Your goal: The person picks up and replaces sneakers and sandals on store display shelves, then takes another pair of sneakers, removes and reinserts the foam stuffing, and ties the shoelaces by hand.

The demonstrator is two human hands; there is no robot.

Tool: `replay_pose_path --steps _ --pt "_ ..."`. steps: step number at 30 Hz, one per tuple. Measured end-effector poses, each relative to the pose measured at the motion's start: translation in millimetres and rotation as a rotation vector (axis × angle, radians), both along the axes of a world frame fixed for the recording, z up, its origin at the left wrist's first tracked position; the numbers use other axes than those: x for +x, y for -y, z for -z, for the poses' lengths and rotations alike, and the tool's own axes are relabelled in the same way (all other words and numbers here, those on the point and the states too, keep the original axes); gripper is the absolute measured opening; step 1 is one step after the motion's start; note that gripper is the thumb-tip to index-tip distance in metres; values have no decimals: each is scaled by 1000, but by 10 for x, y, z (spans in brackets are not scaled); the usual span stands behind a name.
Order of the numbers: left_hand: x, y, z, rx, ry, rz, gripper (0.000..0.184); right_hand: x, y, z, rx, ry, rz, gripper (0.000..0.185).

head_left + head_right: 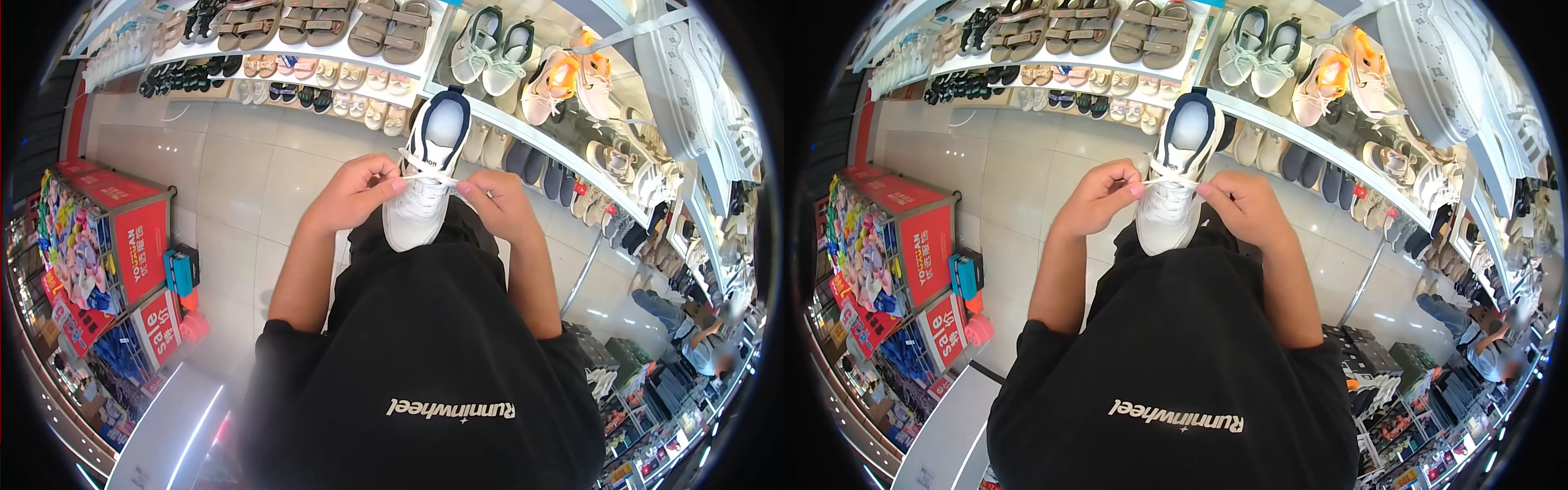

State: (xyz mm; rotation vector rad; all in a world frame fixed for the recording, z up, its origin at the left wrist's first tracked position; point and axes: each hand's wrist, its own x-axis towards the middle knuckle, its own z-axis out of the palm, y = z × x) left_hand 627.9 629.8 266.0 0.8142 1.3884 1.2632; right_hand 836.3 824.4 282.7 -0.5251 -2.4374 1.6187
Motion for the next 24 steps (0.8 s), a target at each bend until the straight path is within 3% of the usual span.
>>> replay_pose_path --steps 4,7,13,16,18,20,22,24 --pt "-127 -70 -133 75 -508 38 18 -52 -49 -103 224 -56 -80 27" --pt "-224 -105 -191 72 -726 75 18 -53 -85 -123 263 -54 -140 25" --pt "-207 -88 -229 82 -893 54 19 -31 -90 -110 311 -41 -158 26" --pt "-137 -46 -59 46 -834 32 15 -44 -55 -105 299 -62 -85 26" --pt "69 -1 181 158 -618 -61 13 -58 -50 -86 321 -83 -31 26" --pt "359 92 601 111 -212 -169 13 -53 37 48 245 -54 -52 25" --pt "588 116 868 136 -16 -274 13 -112 213 130 211 -96 -101 25" --pt "594 117 899 145 8 -281 12 -175 419 143 259 -157 -35 29"
